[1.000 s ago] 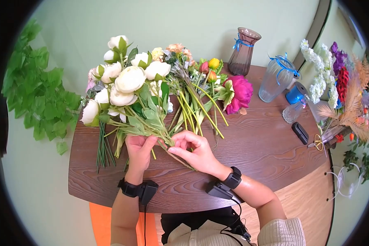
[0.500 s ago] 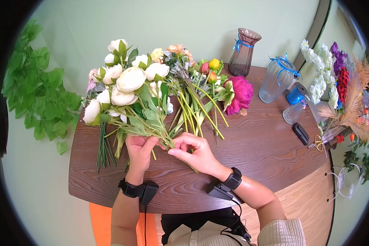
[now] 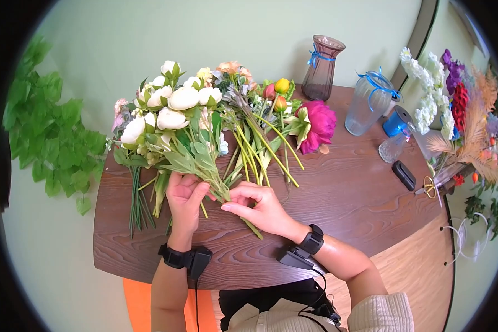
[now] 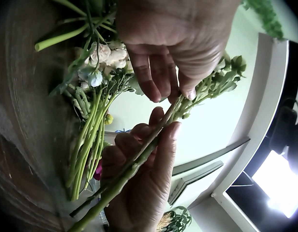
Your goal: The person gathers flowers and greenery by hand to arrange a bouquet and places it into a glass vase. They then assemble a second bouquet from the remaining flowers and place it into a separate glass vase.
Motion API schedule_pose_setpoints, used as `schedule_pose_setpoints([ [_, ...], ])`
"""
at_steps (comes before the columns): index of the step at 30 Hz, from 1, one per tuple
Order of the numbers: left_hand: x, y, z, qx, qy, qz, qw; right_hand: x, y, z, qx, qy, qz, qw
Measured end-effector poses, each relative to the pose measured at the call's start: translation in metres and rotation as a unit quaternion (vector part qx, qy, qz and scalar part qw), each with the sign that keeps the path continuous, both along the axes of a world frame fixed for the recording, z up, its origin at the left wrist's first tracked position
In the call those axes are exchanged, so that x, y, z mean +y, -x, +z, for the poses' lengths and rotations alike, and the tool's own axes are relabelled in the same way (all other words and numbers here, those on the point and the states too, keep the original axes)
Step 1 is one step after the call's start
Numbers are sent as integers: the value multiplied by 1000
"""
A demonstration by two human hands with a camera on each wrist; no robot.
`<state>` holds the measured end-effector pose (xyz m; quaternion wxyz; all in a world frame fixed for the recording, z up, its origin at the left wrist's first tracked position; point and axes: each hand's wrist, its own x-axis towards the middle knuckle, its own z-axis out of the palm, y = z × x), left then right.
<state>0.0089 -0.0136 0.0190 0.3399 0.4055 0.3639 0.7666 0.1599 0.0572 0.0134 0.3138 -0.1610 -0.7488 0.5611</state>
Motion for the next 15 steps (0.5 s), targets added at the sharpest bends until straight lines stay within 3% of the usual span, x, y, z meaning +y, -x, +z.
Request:
schedule_pose_setpoints([
  [12,3,3,-8,37,31,-27,998,3,-1,-5,-31,-7,0,999],
  [15,2,3,-9,56,38,-40,997,5,-1,-2,-9,8,-38,999],
])
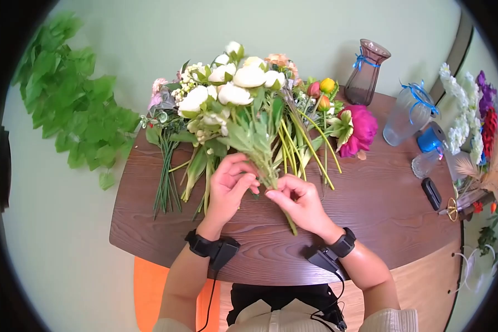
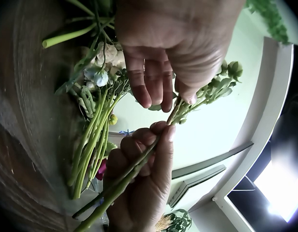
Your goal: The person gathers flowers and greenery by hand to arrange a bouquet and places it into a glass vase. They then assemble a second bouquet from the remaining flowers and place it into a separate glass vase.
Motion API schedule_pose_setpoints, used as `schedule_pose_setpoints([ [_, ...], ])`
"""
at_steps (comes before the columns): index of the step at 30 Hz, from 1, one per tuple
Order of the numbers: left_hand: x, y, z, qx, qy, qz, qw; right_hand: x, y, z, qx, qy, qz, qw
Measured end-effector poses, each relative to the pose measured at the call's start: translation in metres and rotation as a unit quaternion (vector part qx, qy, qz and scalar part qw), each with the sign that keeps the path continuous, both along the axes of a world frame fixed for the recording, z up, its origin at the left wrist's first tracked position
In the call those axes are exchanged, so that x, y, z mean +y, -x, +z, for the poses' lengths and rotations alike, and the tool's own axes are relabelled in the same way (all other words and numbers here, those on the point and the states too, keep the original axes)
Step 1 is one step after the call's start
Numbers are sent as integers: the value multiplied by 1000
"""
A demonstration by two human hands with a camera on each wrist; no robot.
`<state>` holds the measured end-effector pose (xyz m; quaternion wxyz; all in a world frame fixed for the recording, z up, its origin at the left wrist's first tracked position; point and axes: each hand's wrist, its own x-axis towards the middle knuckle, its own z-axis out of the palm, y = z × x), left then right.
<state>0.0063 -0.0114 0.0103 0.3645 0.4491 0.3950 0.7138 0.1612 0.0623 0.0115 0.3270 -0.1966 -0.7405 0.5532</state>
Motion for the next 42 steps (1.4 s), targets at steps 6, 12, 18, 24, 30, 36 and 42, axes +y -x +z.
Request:
schedule_pose_setpoints([
  [6,0,-2,5,32,34,34,998,12,-1,-3,101,90,-87,987],
  [12,1,2,4,10,35,56,998,23,-3,-1,131,93,-160,974],
  [18,0,6,6,6,18,97,995,27,-2,-6,127,114,-185,968],
  [24,0,10,9,-17,-3,129,991,32,-2,-10,130,147,-186,963],
  [30,1,8,6,-17,15,100,995,33,-1,-12,144,177,-176,957],
  [36,6,0,-2,-5,56,58,997,30,0,-12,128,194,-165,958],
  [42,5,-2,-2,56,68,76,993,24,-1,-10,123,93,-145,977],
])
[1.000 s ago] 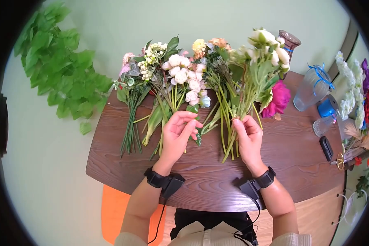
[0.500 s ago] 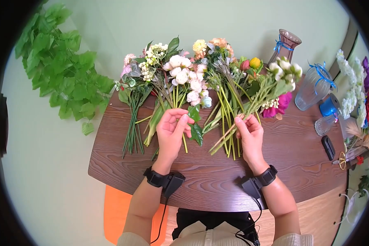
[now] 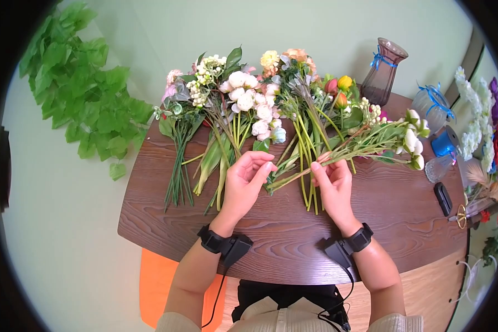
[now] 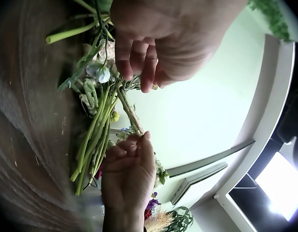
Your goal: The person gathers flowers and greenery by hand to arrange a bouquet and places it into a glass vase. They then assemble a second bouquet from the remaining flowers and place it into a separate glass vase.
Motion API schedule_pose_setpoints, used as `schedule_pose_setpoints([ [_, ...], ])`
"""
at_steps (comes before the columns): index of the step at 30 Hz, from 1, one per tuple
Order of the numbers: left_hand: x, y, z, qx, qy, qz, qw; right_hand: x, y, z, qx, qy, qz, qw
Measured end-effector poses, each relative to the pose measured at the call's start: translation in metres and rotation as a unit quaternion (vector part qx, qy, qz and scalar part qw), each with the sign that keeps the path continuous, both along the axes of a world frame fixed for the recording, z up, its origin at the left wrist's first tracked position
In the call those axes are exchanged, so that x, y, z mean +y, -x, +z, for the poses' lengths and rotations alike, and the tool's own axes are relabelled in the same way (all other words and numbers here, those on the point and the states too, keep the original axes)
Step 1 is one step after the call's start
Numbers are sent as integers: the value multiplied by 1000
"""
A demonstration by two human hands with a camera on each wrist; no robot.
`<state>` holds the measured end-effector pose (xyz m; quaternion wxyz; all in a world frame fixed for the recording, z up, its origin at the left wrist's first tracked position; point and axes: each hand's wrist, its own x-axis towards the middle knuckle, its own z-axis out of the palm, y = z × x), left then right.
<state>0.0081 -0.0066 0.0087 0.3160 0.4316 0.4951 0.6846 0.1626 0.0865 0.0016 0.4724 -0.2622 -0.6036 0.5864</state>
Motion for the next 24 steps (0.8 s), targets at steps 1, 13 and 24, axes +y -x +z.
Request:
schedule_pose_setpoints([
  [1,0,1,-2,52,-2,6,999,-3,0,0,-1,-1,-1,1000],
  [13,-5,-14,0,132,-49,-127,982,-18,-6,20,-214,-372,111,896],
  [24,-5,-16,2,178,-107,-107,972,-24,-9,21,-249,-425,122,862],
])
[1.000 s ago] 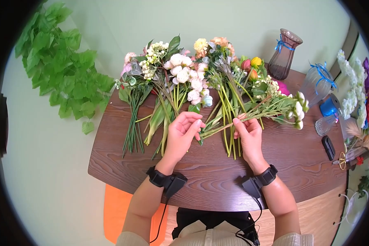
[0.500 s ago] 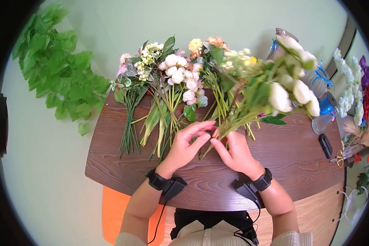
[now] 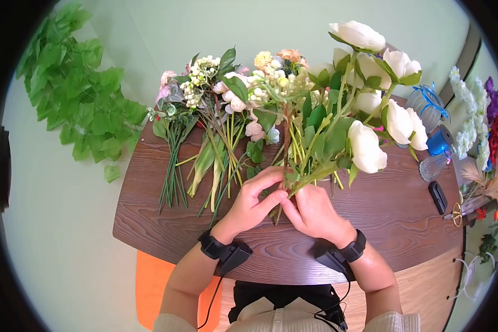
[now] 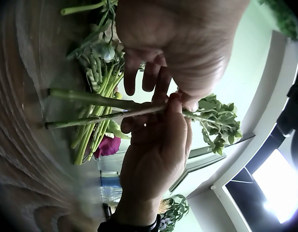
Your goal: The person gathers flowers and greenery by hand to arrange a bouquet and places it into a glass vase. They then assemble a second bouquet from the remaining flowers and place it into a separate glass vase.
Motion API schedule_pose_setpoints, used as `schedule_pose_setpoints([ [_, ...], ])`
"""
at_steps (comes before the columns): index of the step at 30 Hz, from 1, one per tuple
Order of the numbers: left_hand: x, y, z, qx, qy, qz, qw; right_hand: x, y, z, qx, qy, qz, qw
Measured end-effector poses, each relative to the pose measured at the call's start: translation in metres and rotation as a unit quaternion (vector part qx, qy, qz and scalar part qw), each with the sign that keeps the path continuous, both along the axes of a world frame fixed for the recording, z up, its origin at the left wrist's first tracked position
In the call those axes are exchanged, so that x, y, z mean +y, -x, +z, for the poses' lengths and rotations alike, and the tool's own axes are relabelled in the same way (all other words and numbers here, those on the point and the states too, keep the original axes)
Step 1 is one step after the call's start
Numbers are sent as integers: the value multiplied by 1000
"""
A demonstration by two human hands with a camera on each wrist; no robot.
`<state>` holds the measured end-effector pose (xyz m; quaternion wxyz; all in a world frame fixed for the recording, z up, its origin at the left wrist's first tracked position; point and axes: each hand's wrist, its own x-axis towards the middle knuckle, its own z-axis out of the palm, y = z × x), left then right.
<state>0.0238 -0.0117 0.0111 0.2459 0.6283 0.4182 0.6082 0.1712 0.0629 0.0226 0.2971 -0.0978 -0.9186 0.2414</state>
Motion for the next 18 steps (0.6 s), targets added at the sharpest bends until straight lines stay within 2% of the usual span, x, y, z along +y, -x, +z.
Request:
schedule_pose_setpoints([
  [7,-3,-1,3,-48,41,-33,997,-4,7,2,2,-30,30,999],
  [10,-4,2,-3,-96,81,-52,991,-4,10,-1,-15,-15,38,999],
  [14,-3,2,-4,-138,47,-66,987,-6,11,6,-24,16,38,999],
  [16,-5,0,-1,-187,108,-79,973,-6,11,6,-35,26,41,998],
  [18,-3,2,-6,-170,97,-81,977,-6,11,5,-30,51,39,997],
])
